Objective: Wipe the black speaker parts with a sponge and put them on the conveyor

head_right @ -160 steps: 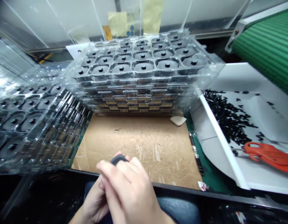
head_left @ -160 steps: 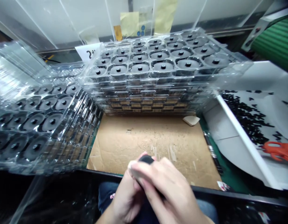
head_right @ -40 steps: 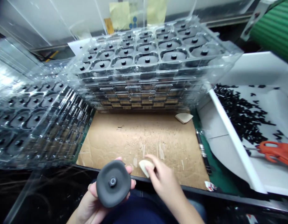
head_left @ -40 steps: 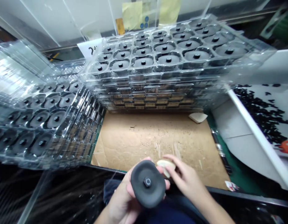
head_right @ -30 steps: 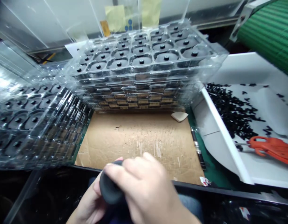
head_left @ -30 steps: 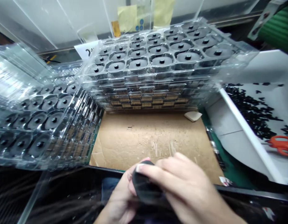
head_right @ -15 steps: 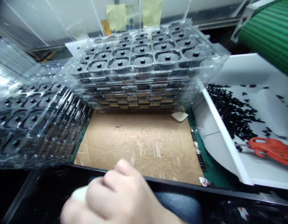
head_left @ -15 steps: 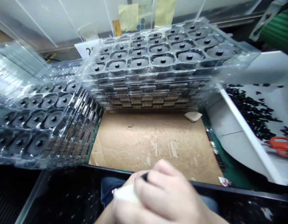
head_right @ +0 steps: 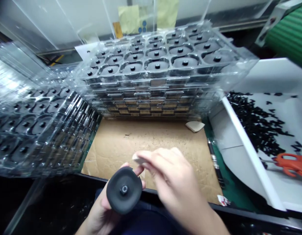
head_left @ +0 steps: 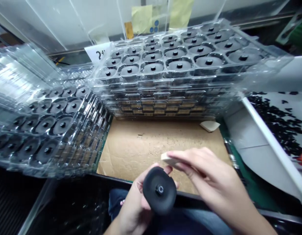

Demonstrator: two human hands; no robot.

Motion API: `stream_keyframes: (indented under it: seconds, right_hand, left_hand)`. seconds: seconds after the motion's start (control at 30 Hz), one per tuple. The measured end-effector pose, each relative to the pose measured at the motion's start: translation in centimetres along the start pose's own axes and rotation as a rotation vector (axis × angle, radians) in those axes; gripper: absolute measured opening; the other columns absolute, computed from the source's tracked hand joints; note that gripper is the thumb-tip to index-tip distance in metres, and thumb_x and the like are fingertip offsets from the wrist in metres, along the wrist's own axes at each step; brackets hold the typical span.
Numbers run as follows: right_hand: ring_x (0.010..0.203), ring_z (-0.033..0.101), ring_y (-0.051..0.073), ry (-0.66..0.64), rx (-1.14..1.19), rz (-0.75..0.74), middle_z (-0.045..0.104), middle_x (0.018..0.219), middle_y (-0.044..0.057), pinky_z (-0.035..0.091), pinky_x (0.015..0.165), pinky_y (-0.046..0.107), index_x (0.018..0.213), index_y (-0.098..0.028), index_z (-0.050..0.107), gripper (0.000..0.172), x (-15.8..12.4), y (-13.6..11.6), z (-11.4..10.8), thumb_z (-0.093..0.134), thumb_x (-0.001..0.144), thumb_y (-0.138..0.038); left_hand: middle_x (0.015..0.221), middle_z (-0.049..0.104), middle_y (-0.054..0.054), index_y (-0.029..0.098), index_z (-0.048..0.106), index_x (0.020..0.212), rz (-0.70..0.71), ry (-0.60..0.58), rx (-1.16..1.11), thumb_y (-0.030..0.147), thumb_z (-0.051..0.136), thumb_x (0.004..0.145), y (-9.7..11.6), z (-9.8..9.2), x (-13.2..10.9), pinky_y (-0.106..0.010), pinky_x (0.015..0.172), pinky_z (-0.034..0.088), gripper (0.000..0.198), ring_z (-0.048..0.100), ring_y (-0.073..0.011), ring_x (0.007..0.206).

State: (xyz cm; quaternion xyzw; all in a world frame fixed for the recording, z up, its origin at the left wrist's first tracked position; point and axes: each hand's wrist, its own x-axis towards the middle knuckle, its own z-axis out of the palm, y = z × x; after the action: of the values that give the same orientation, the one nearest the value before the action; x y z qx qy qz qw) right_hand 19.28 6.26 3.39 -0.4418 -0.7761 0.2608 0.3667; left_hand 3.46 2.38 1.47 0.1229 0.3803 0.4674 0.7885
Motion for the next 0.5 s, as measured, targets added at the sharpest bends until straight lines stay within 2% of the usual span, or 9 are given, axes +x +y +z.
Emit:
stream_keyframes:
  seconds: [0.07, 0.13, 0.27, 0.33, 0.4, 0.47, 0.5]
  right_hand:
    - [0.079, 0.062, 0.011, 0.026, -0.012, 0.192, 0.069, 0.092, -0.004, 0.047, 0.066, 0.022, 0.105, -0.03, 0.062, 0.022, -1.4, 2.1, 0.3, 0.051, 0.088, -0.022]
    - [0.081, 0.064, 0.014, 0.004, 0.005, 0.314, 0.07, 0.094, -0.002, 0.05, 0.066, 0.024, 0.104, -0.03, 0.064, 0.021, -3.3, 4.2, 2.0, 0.051, 0.088, -0.029]
    - [0.071, 0.067, 0.018, -0.089, 0.018, 0.375, 0.072, 0.082, 0.002, 0.054, 0.063, 0.03, 0.093, -0.025, 0.07, 0.025, -6.3, 6.7, 5.5, 0.048, 0.086, -0.035]
    - [0.071, 0.067, 0.018, -0.087, 0.024, 0.403, 0.072, 0.085, 0.003, 0.054, 0.06, 0.027, 0.095, -0.023, 0.07, 0.025, -6.4, 6.4, 5.3, 0.048, 0.087, -0.033]
    - [0.078, 0.067, 0.017, -0.023, 0.022, 0.435, 0.07, 0.096, 0.005, 0.054, 0.059, 0.024, 0.102, -0.023, 0.067, 0.024, -5.4, 4.6, 3.8, 0.048, 0.088, -0.031]
    - [0.085, 0.066, 0.018, 0.088, 0.019, 0.37, 0.068, 0.103, 0.005, 0.054, 0.061, 0.024, 0.106, -0.024, 0.063, 0.023, -3.9, 2.0, 2.0, 0.05, 0.088, -0.027]
    - [0.086, 0.065, 0.018, 0.134, 0.023, 0.27, 0.068, 0.103, 0.005, 0.054, 0.065, 0.026, 0.108, -0.025, 0.062, 0.024, -3.1, 0.7, 1.3, 0.051, 0.087, -0.024]
  left_hand:
    - [0.111, 0.068, -0.007, 0.027, 0.067, 0.103, 0.013, 0.053, -0.093, 0.042, 0.083, 0.046, 0.2, -0.1, -0.5, -0.029, 0.082, 0.047, 0.06, 0.065, -0.0218, 0.09]
    - [0.113, 0.067, -0.005, 0.028, 0.067, 0.103, 0.014, 0.073, -0.142, 0.037, 0.083, 0.048, 0.3, -0.3, -0.7, -0.027, 0.083, 0.047, 0.058, 0.065, -0.0222, 0.095]
    - [0.112, 0.068, -0.004, 0.03, 0.067, 0.104, -0.004, 0.072, -0.134, 0.036, 0.082, 0.05, 0.4, -1.0, -0.5, -0.029, 0.087, 0.045, 0.056, 0.063, -0.0228, 0.098]
    - [0.113, 0.066, -0.004, 0.032, 0.064, 0.109, -0.026, 0.08, -0.109, 0.036, 0.08, 0.054, 0.3, -1.1, -0.3, -0.029, 0.087, 0.045, 0.057, 0.063, -0.021, 0.095]
    - [0.113, 0.066, -0.004, 0.031, 0.061, 0.113, -0.035, 0.081, -0.084, 0.034, 0.08, 0.056, 0.1, -0.9, -0.1, -0.029, 0.086, 0.045, 0.06, 0.063, -0.0203, 0.094]
    - [0.114, 0.065, -0.005, 0.029, 0.061, 0.112, -0.015, 0.084, -0.071, 0.036, 0.081, 0.054, -0.3, -0.8, 0.1, -0.03, 0.086, 0.044, 0.062, 0.061, -0.0216, 0.097]
    - [0.113, 0.064, -0.005, 0.028, 0.061, 0.112, -0.006, 0.083, -0.067, 0.038, 0.081, 0.052, -0.6, -0.8, 0.1, -0.031, 0.089, 0.042, 0.064, 0.059, -0.0231, 0.101]
